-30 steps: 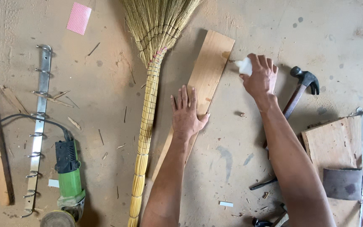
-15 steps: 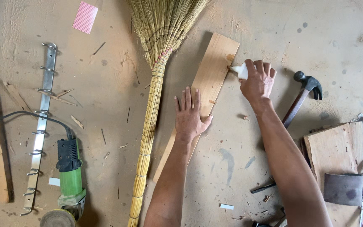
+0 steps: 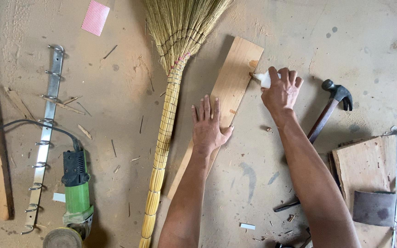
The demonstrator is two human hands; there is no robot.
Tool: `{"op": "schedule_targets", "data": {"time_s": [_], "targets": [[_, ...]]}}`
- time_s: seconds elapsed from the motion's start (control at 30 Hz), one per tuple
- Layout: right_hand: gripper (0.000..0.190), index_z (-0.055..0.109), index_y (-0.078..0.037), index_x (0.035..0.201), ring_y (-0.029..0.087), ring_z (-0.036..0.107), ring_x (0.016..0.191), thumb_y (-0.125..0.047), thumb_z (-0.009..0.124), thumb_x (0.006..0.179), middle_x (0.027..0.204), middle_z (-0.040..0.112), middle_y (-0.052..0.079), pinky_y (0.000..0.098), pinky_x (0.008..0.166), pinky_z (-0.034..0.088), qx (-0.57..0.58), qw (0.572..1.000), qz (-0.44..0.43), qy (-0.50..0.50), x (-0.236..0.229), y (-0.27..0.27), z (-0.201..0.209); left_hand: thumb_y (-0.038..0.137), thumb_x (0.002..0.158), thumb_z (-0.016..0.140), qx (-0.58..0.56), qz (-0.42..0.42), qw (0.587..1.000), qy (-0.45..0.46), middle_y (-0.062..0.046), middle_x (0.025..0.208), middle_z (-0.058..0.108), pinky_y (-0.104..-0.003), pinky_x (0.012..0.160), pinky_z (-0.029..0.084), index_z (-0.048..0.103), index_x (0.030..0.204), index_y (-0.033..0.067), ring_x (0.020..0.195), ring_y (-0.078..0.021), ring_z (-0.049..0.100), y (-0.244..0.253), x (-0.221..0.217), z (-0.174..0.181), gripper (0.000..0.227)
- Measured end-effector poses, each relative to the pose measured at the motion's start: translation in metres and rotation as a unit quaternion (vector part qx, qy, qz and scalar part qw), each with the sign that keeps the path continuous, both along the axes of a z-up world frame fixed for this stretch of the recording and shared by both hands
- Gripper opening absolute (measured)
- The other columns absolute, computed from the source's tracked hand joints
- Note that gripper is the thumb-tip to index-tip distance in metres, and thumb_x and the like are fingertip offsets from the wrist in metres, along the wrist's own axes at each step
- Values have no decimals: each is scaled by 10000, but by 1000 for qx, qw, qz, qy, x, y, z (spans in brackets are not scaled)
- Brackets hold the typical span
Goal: The person applies glue to a wooden plank and attaches it to the handle of a straw broom. They repeatedly apply glue and press the plank onto the broom handle, securing it in place.
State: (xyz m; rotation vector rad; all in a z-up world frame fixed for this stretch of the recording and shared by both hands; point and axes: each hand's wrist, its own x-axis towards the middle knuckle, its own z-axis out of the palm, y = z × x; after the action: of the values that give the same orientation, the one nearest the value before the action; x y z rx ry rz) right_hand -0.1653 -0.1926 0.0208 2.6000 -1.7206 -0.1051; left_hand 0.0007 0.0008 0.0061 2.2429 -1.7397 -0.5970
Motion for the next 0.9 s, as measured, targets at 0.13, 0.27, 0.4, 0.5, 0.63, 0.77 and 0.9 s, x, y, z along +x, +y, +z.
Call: {"op": "schedule_targets", "data": {"time_s": [0.13,0.27,0.4,0.5,0.63,0.77,0.9], "targets": [[641,610,-171,1382,303,477,1215,-278,885,813,1233,587,110,474,1005,344,8,1000,-3,-4,1,3,3,587,821,703,2,0,1000,-1,-296,1641,197,-676,1236,147,151,1635,110,1540,-431,241,-1,0,-1,1093],[669,616,-171,1339,298,471,1169,-286,922,755,1188,579,102,475,971,343,-27,1000,7,-5,2,6,2,587,817,715,-7,2,1000,1,-300,1638,202,-676,1234,143,141,1638,109,1538,-437,243,0,0,-4,1111],[622,638,-170,1334,291,474,1183,-243,915,782,1191,597,108,478,996,329,-20,1000,-2,-12,1,6,-4,600,820,697,3,2,1000,-8,-285,1650,186,-669,1239,146,136,1641,122,1546,-424,230,0,-1,-4,1103],[636,631,-163,1321,297,464,1182,-247,929,765,1192,583,112,474,993,330,-38,999,6,-16,1,8,-5,599,822,694,3,0,1000,-8,-287,1645,193,-668,1238,151,139,1640,119,1542,-428,237,0,0,-4,1100],[645,617,-147,1342,309,485,1204,-186,923,776,1221,587,118,478,1012,339,-20,998,-19,-57,2,12,-1,603,823,698,8,-2,1000,-7,-286,1648,180,-670,1238,152,131,1641,120,1542,-428,233,-1,0,-4,1106],[644,595,-111,1325,392,549,1202,-61,920,771,1206,610,181,548,1022,378,16,972,-77,-222,3,18,1,611,820,690,10,8,1000,-12,-262,1658,189,-661,1244,156,168,1642,135,1549,-411,234,0,-3,-5,1084],[579,550,-119,1333,429,566,1222,-39,876,860,1242,619,203,622,1065,361,52,898,-147,-412,0,58,36,622,823,695,5,11,1000,-8,-255,1663,188,-649,1254,148,165,1644,133,1556,-402,224,2,-3,-2,1092]]}}
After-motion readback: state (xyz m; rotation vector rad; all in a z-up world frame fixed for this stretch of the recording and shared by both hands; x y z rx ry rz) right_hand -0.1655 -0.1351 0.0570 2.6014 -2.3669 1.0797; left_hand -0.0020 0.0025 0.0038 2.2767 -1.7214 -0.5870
